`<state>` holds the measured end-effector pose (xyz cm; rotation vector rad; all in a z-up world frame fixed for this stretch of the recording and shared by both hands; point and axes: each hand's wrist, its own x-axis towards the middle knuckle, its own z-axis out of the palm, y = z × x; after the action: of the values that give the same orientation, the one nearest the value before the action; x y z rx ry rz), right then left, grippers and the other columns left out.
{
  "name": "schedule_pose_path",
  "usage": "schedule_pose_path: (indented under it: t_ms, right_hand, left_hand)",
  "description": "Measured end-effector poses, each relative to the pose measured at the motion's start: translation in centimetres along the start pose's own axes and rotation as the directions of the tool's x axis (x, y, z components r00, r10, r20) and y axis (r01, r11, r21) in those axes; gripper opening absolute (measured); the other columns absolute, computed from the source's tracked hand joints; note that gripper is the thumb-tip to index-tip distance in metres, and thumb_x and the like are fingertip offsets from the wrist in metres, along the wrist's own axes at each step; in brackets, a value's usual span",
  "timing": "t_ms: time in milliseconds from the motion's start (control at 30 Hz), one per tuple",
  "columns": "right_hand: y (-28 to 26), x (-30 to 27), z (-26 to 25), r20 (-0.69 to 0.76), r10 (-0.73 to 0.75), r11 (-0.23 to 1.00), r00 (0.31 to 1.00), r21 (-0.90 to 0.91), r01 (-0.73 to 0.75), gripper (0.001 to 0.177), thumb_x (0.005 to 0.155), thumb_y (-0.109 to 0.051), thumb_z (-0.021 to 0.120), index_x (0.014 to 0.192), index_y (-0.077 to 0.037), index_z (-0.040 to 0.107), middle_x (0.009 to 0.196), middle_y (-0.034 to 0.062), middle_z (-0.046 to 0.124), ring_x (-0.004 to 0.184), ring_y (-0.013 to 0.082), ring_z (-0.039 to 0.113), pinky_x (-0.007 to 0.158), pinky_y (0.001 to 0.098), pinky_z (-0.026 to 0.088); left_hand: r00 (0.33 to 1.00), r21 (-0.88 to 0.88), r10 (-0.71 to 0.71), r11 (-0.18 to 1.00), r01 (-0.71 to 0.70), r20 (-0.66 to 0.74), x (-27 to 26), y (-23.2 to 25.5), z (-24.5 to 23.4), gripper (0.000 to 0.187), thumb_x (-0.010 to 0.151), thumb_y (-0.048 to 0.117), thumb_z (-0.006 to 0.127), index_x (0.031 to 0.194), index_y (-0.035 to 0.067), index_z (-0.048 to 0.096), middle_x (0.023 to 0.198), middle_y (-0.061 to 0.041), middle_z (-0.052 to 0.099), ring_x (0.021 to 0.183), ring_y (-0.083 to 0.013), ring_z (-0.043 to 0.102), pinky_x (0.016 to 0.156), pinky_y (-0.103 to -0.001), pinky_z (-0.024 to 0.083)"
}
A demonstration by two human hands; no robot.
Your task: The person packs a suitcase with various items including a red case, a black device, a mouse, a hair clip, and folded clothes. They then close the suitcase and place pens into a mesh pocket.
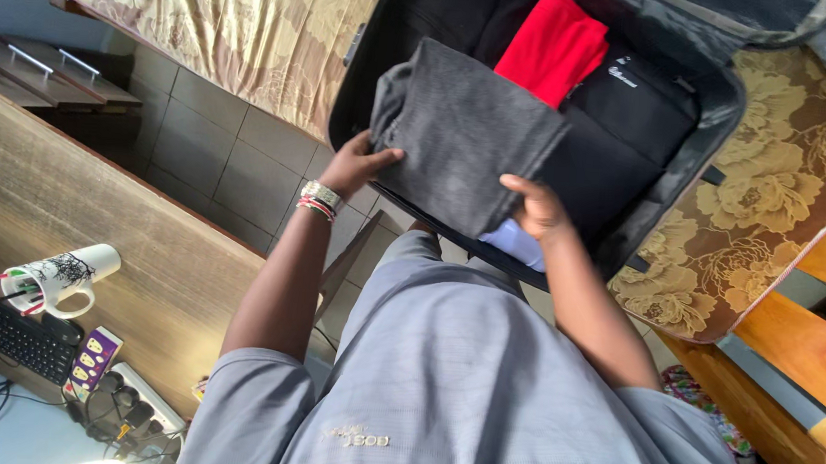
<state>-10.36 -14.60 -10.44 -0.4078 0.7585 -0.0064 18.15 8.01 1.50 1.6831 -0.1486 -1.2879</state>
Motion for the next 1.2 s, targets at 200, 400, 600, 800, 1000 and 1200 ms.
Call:
schedule_pose_path:
  t_ms: [200,400,600,800,1000,1200]
  right_hand:
    - [4.6,6.7,1.4,-0.33,-0.002,0.981,0.944,-0.186,-0.063,0.049,0.091,-0.018,0.074,0.135,-0.006,0.056,0.122,0.0082,0.067,0.111,0.0231,0.063,0.099,0.0426,0.05]
    - [3.2,4.3,6.7,-0.18,-0.722,0.335,0.668,-0.936,0.11,0.075,0.088,-0.02,0.075,0.15,-0.001,0.038,0.137,0.0207,0.055,0.125,0.0342,0.056,0.107,0.0446,0.047]
    - [1.1,3.7,11.4,0.26,-0.634,-0.329,0.729,-0.943,0.05,0.087,0.086,-0.028,0.082,0.155,-0.002,0.036,0.162,0.028,0.027,0.15,0.0482,0.026,0.123,0.0544,0.029]
    - [1.8,4.5,10.8,0.129,-0.499,-0.377,0.857,-0.923,-0.08,0.097,0.087,-0.041,0.078,0.162,-0.005,0.028,0.17,0.0216,0.011,0.156,0.0448,0.01,0.121,0.0604,0.022]
    - [1.5,6.1,9.6,0.176,-0.459,-0.457,0.871,-0.887,-0.061,0.094,0.094,-0.052,0.07,0.164,-0.007,0.026,0.171,0.0222,0.01,0.157,0.0429,0.008,0.122,0.0648,0.013]
    - [2.4,3.8,10.8,0.275,-0.461,-0.44,0.843,-0.896,0.051,0.085,0.094,-0.051,0.065,0.16,-0.01,0.03,0.17,0.0199,0.018,0.158,0.0412,0.014,0.125,0.062,0.014]
  left_hand:
    - [0.943,0.807,0.26,0.591,0.013,-0.206,1.2,-0.2,-2.5,0.091,0.076,0.016,0.083,0.153,0.003,0.037,0.149,-0.023,0.046,0.135,-0.039,0.048,0.113,-0.045,0.043]
    - [0.884,0.916,0.446,0.282,-0.287,0.14,3.5,0.7,1.5,0.09,0.079,0.022,0.082,0.156,0.009,0.038,0.167,-0.018,0.025,0.155,-0.0359,0.02,0.126,-0.049,0.025]
    - [0.963,0.971,0.223,0.145,-0.188,0.153,7.2,1.3,2.7,0.104,0.078,0.051,0.082,0.161,0.023,0.026,0.171,-0.005,0.007,0.158,-0.0292,0.003,0.122,-0.067,0.018]
    - [0.999,0.967,-0.017,0.252,-0.028,0.033,8.6,1.1,1.6,0.12,0.074,0.06,0.082,0.165,0.031,0.009,0.174,0.005,-0.002,0.158,-0.0299,-0.001,0.114,-0.071,0.026]
    - [0.997,0.945,0.009,0.318,-0.076,0.077,10.8,-0.9,0.4,0.129,0.067,0.066,0.085,0.165,0.03,0.008,0.172,0.007,-0.003,0.159,-0.0349,0.003,0.116,-0.061,0.037]
    - [0.994,0.965,-0.09,0.261,-0.04,0.066,12.5,-0.5,-0.1,0.13,0.071,0.068,0.082,0.166,0.03,0.002,0.173,0.009,-0.008,0.159,-0.0335,0.001,0.112,-0.059,0.042]
